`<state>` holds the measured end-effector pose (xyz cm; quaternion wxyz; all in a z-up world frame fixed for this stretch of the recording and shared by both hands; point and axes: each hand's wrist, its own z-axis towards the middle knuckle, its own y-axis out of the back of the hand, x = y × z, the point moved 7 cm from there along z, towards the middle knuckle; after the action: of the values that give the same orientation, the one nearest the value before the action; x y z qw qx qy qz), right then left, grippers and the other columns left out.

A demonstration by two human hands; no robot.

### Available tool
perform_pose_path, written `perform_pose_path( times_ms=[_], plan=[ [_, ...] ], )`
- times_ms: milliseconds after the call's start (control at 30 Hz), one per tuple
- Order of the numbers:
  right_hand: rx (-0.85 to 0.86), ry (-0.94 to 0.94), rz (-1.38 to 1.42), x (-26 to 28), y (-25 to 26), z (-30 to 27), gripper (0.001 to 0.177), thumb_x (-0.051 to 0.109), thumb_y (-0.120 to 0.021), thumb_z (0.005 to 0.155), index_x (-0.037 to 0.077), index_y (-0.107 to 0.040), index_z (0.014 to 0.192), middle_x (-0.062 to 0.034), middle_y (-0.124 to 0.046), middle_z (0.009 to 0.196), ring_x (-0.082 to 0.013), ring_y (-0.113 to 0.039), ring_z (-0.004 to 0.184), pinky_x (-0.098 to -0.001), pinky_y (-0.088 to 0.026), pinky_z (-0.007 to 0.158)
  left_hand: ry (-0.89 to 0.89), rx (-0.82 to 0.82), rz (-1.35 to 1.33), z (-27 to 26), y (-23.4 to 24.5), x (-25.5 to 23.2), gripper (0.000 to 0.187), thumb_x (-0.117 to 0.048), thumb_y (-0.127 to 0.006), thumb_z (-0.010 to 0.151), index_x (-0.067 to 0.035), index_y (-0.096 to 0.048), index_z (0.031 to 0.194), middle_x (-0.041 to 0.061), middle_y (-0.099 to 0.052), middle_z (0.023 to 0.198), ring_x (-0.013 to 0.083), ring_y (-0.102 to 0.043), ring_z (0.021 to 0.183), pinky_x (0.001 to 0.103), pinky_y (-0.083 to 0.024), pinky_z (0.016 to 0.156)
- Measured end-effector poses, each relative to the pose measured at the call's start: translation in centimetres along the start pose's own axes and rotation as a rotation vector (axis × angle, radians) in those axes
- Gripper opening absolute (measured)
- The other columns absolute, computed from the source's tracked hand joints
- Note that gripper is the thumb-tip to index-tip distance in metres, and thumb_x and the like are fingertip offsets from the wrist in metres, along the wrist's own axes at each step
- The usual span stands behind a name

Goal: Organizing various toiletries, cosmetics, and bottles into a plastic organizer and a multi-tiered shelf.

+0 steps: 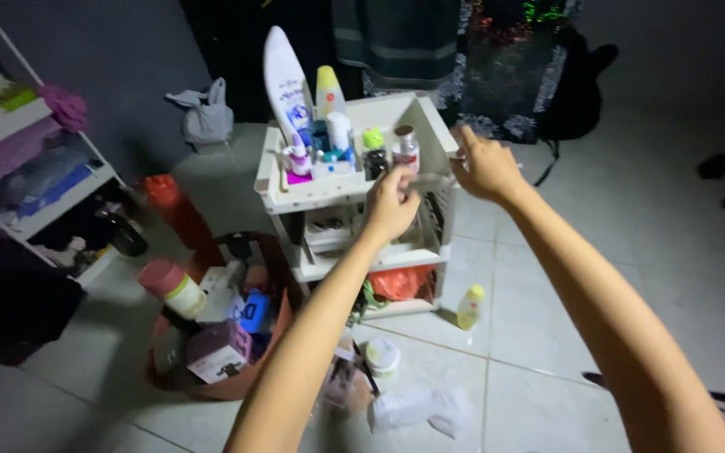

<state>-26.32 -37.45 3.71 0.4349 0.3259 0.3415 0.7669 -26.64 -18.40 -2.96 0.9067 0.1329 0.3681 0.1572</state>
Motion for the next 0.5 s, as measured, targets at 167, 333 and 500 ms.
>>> perform_pose_path(
  times_ms=[167,333,500],
  plan=[
    [-0.085,0.02,-0.047,-1.0,-0.1,-6.5,0.062,0.021,-0.073,0.085,0.006,-0.048,0.139,-0.0209,-0.071,0.116,-0.0423,-0.069,0.098,-0.0534,-0.055,0.077,0.132,0.065,0.102,-9.2,-2.6,3.7,0.033,-0.013,-0.071,0.081,-0.012,-0.067,0.114,0.012,-0.069,0.099,0.0283,-0.07,0.089,0.041,-0.057,0.079],
    [-0.083,-0.155,0.097,-4.9,-1.7,-10.6,0.054,0.019,-0.071,0.087,0.009,-0.05,0.136,-0.0171,-0.073,0.112,-0.0379,-0.071,0.095,-0.051,-0.056,0.08,0.129,0.078,0.123,-14.4,-6.0,6.6,0.033,-0.012,-0.07,0.081,-0.011,-0.067,0.113,0.013,-0.071,0.103,0.0318,-0.069,0.097,0.043,-0.056,0.082],
    [0.019,-0.273,0.178,-11.3,-9.0,-14.9,0.054,0.016,-0.07,0.087,0.012,-0.049,0.137,-0.0165,-0.074,0.107,-0.0367,-0.073,0.096,-0.0478,-0.058,0.081,0.349,0.186,0.119,-17.5,-11.3,10.6,0.031,-0.014,-0.07,0.08,-0.013,-0.069,0.111,0.012,-0.07,0.1,0.0303,-0.07,0.09,0.042,-0.057,0.08]
  ],
)
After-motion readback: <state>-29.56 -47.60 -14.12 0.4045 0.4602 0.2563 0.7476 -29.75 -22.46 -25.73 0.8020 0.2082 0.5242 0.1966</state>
